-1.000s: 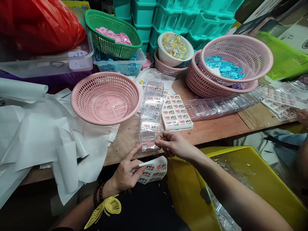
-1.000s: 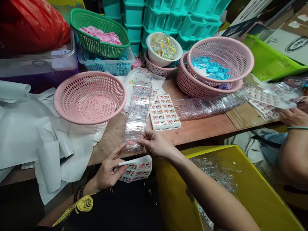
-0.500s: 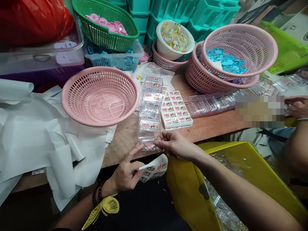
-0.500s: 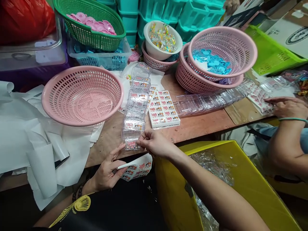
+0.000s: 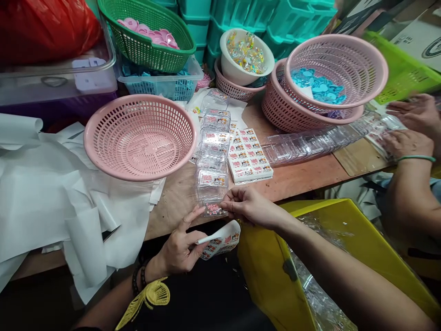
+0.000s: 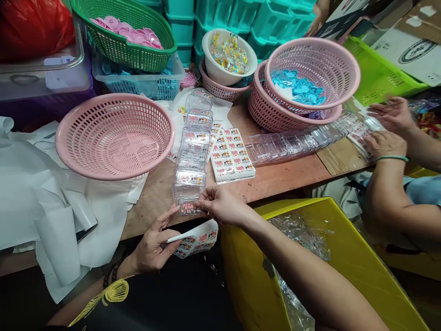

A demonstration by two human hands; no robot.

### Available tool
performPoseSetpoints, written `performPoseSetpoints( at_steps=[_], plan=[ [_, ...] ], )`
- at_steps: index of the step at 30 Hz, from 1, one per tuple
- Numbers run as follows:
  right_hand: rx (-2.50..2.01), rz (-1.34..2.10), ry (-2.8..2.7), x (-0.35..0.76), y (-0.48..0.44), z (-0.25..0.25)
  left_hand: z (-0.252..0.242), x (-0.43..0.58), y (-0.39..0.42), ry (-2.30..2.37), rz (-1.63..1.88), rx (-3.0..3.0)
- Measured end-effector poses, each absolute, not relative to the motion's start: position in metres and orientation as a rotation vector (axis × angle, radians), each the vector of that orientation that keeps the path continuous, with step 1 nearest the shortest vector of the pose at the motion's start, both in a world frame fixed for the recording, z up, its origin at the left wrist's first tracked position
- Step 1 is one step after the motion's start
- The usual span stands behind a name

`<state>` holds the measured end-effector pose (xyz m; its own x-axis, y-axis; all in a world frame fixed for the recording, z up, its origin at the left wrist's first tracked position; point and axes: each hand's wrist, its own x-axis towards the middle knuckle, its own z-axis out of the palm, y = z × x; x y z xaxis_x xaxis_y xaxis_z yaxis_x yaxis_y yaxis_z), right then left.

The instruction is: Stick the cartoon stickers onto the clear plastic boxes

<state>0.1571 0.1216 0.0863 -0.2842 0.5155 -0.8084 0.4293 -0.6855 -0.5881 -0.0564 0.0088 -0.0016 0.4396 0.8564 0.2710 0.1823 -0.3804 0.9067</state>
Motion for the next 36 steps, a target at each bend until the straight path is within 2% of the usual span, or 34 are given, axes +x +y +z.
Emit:
performPoseSetpoints(
  at_steps=[19, 26, 36],
  plan=[
    [-1.948, 2.123, -1.191, 0.155, 0.124, 0.093, -0.003, -0.055, 0.008, 0.902, 0.963, 1.81],
    [-1.959, 2.115, -1.225, 0.151, 0.124, 0.09, 0.008, -0.05, 0.014, 0.963, 0.983, 1.973],
    [-1.991, 1.886, -1.432, 0.149, 0.113, 0.082, 0.01, -0.047, 0.02, 1.063, 0.883, 2.057]
  ],
)
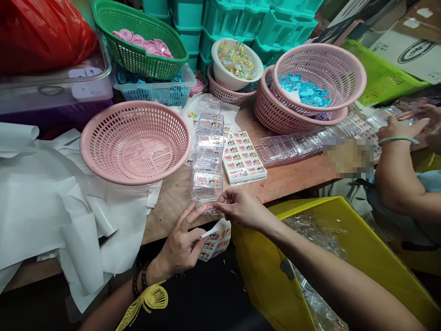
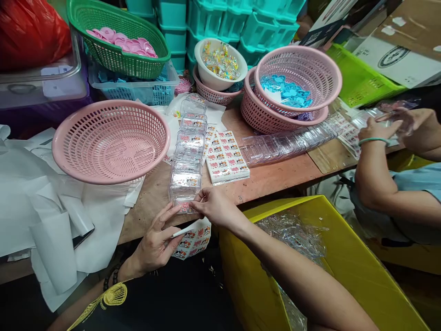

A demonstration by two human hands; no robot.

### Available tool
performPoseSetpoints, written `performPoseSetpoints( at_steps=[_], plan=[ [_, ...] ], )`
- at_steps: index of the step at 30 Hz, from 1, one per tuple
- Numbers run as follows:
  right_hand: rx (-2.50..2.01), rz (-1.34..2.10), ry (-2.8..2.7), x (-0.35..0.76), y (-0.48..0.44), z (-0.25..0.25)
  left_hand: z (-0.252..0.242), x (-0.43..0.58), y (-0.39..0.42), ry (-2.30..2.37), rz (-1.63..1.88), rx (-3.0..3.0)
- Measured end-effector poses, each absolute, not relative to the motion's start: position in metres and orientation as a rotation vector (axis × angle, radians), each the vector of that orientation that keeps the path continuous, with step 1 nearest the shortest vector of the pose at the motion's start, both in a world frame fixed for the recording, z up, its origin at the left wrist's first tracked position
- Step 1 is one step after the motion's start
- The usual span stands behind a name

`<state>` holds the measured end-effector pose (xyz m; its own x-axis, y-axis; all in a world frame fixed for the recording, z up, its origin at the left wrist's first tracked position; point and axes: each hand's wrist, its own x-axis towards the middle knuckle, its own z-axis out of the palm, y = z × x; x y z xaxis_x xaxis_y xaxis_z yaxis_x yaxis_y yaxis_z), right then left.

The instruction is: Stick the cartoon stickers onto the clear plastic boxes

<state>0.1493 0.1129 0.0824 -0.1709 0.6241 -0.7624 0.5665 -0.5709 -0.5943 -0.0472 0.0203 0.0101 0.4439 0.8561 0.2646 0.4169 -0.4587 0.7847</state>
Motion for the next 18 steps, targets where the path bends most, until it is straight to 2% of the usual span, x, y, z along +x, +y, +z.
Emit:
performPoseSetpoints(
  at_steps=[3, 8, 15, 18],
  plan=[
    [-2.0, 1.748, -1.447, 0.155, 0.104, 0.077, 0.011, -0.047, 0.021, 1.057, 0.886, 2.056],
    [-2.018, 1.33, -1.414, 0.174, 0.089, 0.062, 0.012, -0.046, 0.022, 1.058, 0.896, 2.045],
    [-1.81, 1.647, -1.376, 0.177, 0.074, 0.047, 0.011, -0.051, 0.023, 1.031, 0.869, 1.963],
    [-1.775, 1.615, -1.418, 0.175, 0.069, 0.042, 0.014, -0.057, 0.026, 1.044, 0.863, 1.892]
  ],
)
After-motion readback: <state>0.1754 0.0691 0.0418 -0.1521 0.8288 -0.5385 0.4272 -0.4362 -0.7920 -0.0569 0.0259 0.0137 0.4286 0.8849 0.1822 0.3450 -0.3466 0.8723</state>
